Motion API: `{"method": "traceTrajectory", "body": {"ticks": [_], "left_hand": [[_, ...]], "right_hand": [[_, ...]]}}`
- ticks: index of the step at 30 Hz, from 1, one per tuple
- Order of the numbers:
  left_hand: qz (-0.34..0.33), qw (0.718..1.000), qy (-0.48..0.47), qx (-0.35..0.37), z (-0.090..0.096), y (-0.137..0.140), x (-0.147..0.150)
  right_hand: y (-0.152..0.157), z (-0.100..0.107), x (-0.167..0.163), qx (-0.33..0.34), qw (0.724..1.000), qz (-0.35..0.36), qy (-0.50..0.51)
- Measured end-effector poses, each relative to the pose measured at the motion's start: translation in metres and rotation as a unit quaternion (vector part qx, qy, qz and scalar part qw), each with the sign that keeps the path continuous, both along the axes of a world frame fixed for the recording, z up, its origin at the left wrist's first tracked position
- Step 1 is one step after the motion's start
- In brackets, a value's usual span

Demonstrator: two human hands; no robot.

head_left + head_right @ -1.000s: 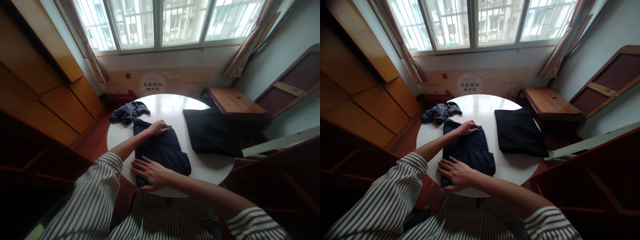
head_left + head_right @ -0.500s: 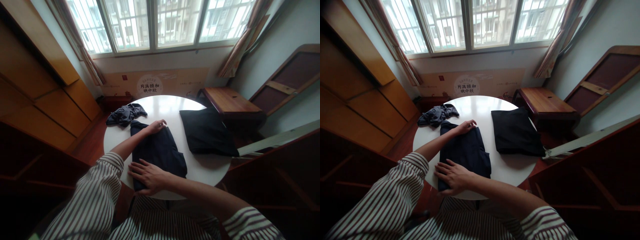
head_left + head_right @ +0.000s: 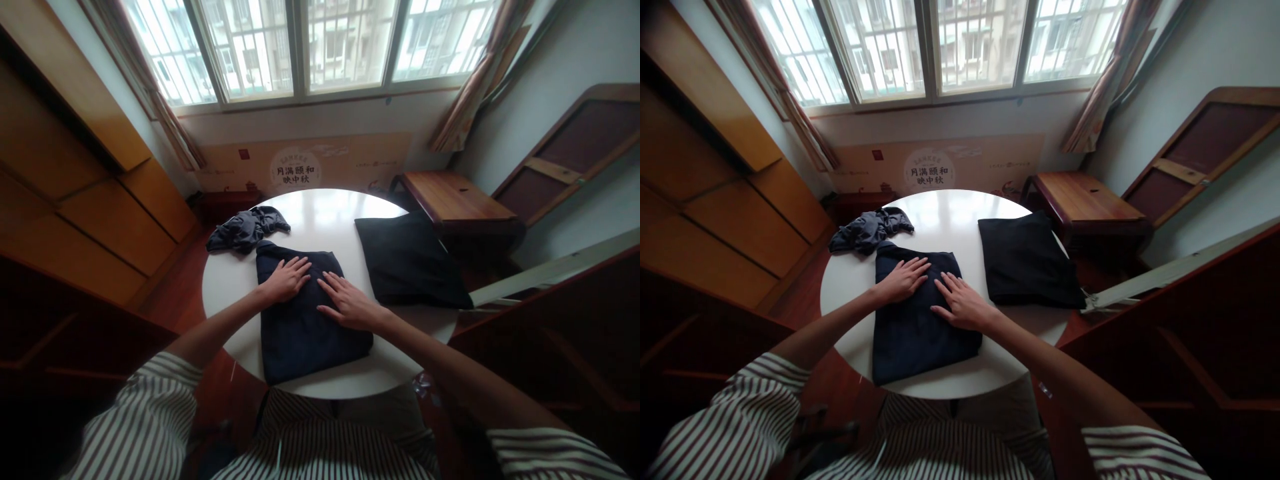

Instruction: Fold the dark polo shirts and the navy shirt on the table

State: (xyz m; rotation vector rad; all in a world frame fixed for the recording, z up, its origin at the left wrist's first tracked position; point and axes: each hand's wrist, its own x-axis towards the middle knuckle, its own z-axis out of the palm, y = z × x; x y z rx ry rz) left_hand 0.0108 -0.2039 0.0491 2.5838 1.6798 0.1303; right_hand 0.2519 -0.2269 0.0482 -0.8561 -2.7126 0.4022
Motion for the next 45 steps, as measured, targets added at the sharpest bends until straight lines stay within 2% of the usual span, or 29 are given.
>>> {"method": "traceTrajectory", "body": {"ticks": [2, 5, 11, 13, 15, 17, 19, 21, 24, 27, 29, 31, 32, 33, 34, 37, 38, 39, 41, 45], "left_hand": [[0.013, 1.000, 0.006, -0.020, -0.008, -0.007, -0.010], [0.021, 1.000, 0.010, 0.002, -0.014, -0.002, -0.020], [0.053, 0.998, 0.025, 0.009, -0.007, 0.016, -0.018], [0.065, 0.997, 0.018, 0.040, 0.000, 0.006, -0.013], [0.082, 0.992, -0.005, 0.097, 0.007, -0.016, -0.010], [0.116, 0.982, -0.033, 0.143, 0.012, -0.051, -0.010], [0.180, 0.970, -0.046, 0.155, 0.013, -0.090, -0.012], [0.256, 0.957, -0.051, 0.123, 0.010, -0.128, -0.016], [0.320, 0.943, -0.094, 0.008, 0.006, -0.168, -0.017], [0.339, 0.925, -0.141, -0.098, 0.006, -0.183, -0.011], [0.345, 0.920, -0.152, -0.111, 0.007, -0.184, -0.007], [0.342, 0.913, -0.199, -0.102, 0.006, -0.183, -0.004], [0.336, 0.900, -0.257, -0.102, 0.005, -0.182, -0.003], [0.329, 0.875, -0.336, -0.114, 0.003, -0.182, -0.003], [0.321, 0.836, -0.423, -0.140, 0.002, -0.182, -0.003], [0.293, 0.684, -0.623, -0.240, -0.002, -0.184, 0.000], [0.285, 0.649, -0.655, -0.262, -0.003, -0.185, 0.002], [0.275, 0.627, -0.676, -0.273, -0.002, -0.186, 0.004], [0.262, 0.610, -0.697, -0.270, 0.002, -0.186, 0.009], [0.259, 0.632, -0.676, -0.277, 0.027, -0.171, 0.021]], "right_hand": [[-0.003, -0.012, 0.009, 0.003, 1.000, -0.009, -0.021], [-0.016, -0.020, 0.016, 0.010, 1.000, -0.017, -0.015], [-0.039, -0.019, 0.029, 0.014, 1.000, -0.008, -0.005], [-0.045, -0.014, 0.033, 0.001, 1.000, -0.008, -0.006], [-0.043, -0.005, 0.035, -0.026, 0.999, -0.018, 0.006], [-0.031, 0.008, 0.033, -0.063, 0.995, -0.056, 0.047], [-0.006, 0.021, 0.027, -0.098, 0.982, -0.128, 0.094], [0.027, 0.032, 0.016, -0.141, 0.959, -0.218, 0.112], [0.078, 0.038, -0.006, -0.263, 0.904, -0.317, 0.118], [0.110, 0.037, -0.028, -0.370, 0.846, -0.354, 0.150], [0.118, 0.035, -0.039, -0.393, 0.834, -0.356, 0.152], [0.118, 0.033, -0.045, -0.409, 0.839, -0.323, 0.154], [0.116, 0.032, -0.046, -0.421, 0.842, -0.296, 0.161], [0.114, 0.031, -0.046, -0.434, 0.842, -0.269, 0.174], [0.111, 0.031, -0.044, -0.446, 0.840, -0.244, 0.192], [0.104, 0.028, -0.038, -0.496, 0.814, -0.198, 0.230], [0.102, 0.028, -0.036, -0.516, 0.803, -0.191, 0.228], [0.101, 0.027, -0.035, -0.533, 0.794, -0.188, 0.223], [0.099, 0.027, -0.034, -0.539, 0.789, -0.196, 0.219], [0.109, 0.043, -0.035, -0.487, 0.799, -0.231, 0.267]]}}
